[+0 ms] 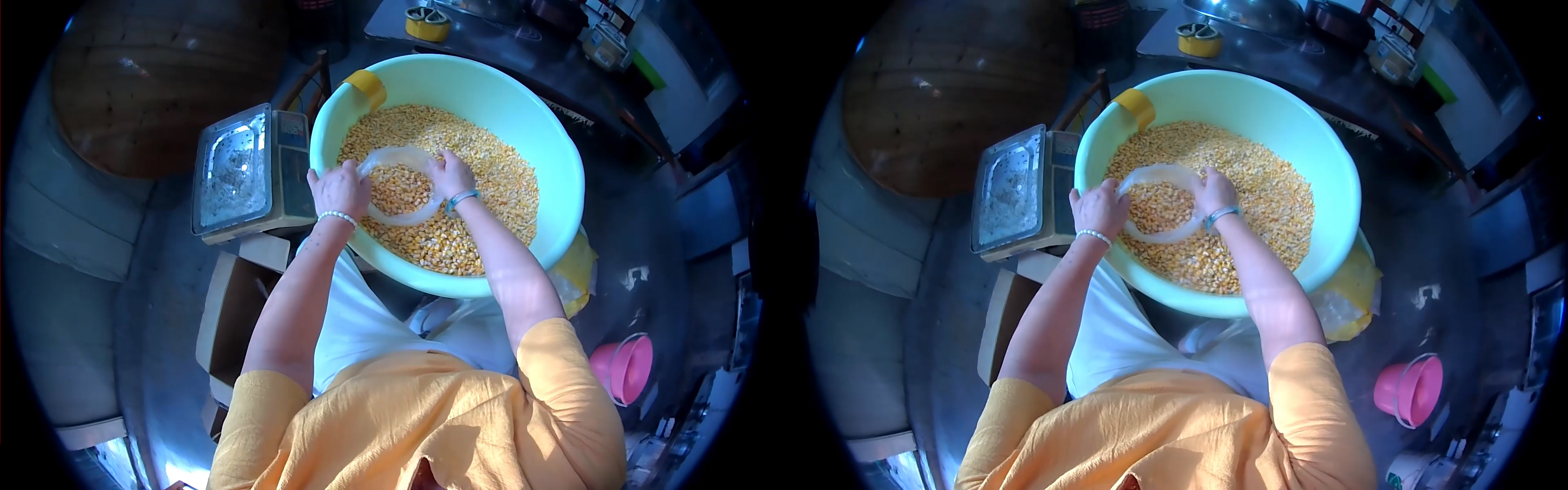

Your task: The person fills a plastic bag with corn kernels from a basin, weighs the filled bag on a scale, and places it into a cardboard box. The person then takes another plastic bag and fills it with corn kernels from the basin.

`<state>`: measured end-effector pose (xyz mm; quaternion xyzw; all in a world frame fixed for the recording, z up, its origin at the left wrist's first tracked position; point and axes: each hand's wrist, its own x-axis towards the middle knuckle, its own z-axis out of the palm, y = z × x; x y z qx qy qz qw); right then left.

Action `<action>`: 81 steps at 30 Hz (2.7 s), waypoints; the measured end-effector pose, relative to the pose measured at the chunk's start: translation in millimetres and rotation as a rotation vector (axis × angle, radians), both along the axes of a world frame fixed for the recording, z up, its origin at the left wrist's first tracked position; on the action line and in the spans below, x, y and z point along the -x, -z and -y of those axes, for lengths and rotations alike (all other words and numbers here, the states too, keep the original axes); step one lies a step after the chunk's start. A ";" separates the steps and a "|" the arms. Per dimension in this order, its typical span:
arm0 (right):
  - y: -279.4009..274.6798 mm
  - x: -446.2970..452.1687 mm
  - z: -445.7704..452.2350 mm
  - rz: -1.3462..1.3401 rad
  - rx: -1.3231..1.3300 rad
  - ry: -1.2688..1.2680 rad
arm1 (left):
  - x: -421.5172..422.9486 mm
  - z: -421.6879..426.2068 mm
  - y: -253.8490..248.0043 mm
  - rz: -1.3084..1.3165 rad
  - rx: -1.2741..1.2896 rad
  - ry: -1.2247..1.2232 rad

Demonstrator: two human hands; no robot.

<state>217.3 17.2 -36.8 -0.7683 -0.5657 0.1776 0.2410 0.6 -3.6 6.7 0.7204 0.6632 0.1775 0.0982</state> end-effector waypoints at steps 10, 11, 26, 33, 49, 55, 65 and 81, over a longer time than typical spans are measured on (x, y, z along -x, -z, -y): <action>44.0 -48.6 11.1 0.345 0.271 -0.120 | -0.1 0.4 -0.4 -0.016 0.026 0.010; 40.0 -45.3 11.6 0.324 0.294 -0.110 | 0.2 0.2 0.9 -0.011 0.016 0.010; 36.3 -41.1 11.4 0.210 0.227 0.039 | 1.6 -0.9 5.0 -0.015 -0.030 0.012; 16.1 -45.0 -6.1 0.091 -0.249 0.007 | 1.4 0.6 -0.3 0.006 -0.019 0.004; -8.2 69.7 -21.4 0.146 -0.245 -0.525 | 4.3 -4.8 5.0 -0.011 0.030 0.006; -26.8 47.8 -13.0 -0.009 -0.461 -0.508 | 5.1 -3.6 2.8 -0.003 0.023 0.013; 23.5 -16.9 -14.9 -0.125 -0.150 -0.005 | -4.4 -5.6 2.6 -0.116 0.063 0.007; 6.7 9.8 -34.4 -0.221 -0.044 0.043 | -2.3 -9.4 -1.7 -0.099 0.054 0.006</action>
